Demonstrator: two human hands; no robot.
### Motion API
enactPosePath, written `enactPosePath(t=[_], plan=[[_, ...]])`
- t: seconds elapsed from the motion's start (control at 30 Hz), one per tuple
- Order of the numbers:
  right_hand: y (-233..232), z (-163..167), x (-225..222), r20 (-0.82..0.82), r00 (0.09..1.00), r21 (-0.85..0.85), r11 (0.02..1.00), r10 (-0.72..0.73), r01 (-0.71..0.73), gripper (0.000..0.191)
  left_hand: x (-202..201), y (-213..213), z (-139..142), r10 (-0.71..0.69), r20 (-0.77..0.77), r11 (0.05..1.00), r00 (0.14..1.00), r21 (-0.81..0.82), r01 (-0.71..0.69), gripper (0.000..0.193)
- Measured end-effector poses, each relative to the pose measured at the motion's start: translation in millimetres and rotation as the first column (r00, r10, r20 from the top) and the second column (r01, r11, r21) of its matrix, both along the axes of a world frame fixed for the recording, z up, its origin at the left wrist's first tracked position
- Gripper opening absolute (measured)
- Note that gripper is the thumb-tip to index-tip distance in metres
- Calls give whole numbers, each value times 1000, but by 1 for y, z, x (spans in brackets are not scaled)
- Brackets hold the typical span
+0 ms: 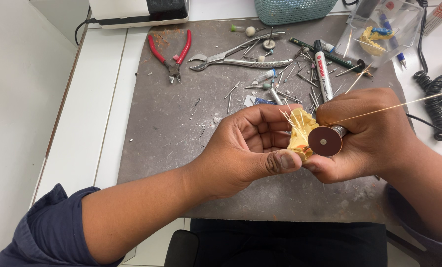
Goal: The person holds a yellow dental prosthesis in the left hand and uses a rotary grinding tool in the right hand to grind and smooth the inner surface. The person repeatedly repositions the prosthesis to access different areas while the tool is active.
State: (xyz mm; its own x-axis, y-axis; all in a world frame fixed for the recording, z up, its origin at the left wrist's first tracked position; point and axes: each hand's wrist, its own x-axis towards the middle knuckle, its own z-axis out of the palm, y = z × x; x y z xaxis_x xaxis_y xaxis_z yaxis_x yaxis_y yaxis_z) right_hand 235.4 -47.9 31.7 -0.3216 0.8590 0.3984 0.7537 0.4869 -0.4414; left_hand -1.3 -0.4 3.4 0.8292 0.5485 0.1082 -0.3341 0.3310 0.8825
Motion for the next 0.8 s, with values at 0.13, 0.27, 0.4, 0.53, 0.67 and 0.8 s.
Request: enactPosePath(t=[0.13,0.27,0.4,0.53,0.67,0.8], plan=[[1,-1,0,37,999,74,997,19,-22,58,0,0,0,4,0,1000,1000,-1,-4,78],[1,-1,0,35,999,73,997,24,-26,58,0,0,-1,6,-6,1000,1000,0,-6,78],[1,-1,0,36,999,75,997,26,-28,59,1,0,-1,9,1,1000,1000,1,-9,78],[1,-1,1,35,999,70,997,24,-27,59,1,0,0,6,-3,1000,1000,-6,-6,79],[2,-1,1,40,999,77,997,26,-29,58,2,0,0,5,-8,1000,1000,-7,-5,80],[1,-1,2,42,999,78,996,29,-32,59,2,0,1,5,-6,1000,1000,-3,-5,80]])
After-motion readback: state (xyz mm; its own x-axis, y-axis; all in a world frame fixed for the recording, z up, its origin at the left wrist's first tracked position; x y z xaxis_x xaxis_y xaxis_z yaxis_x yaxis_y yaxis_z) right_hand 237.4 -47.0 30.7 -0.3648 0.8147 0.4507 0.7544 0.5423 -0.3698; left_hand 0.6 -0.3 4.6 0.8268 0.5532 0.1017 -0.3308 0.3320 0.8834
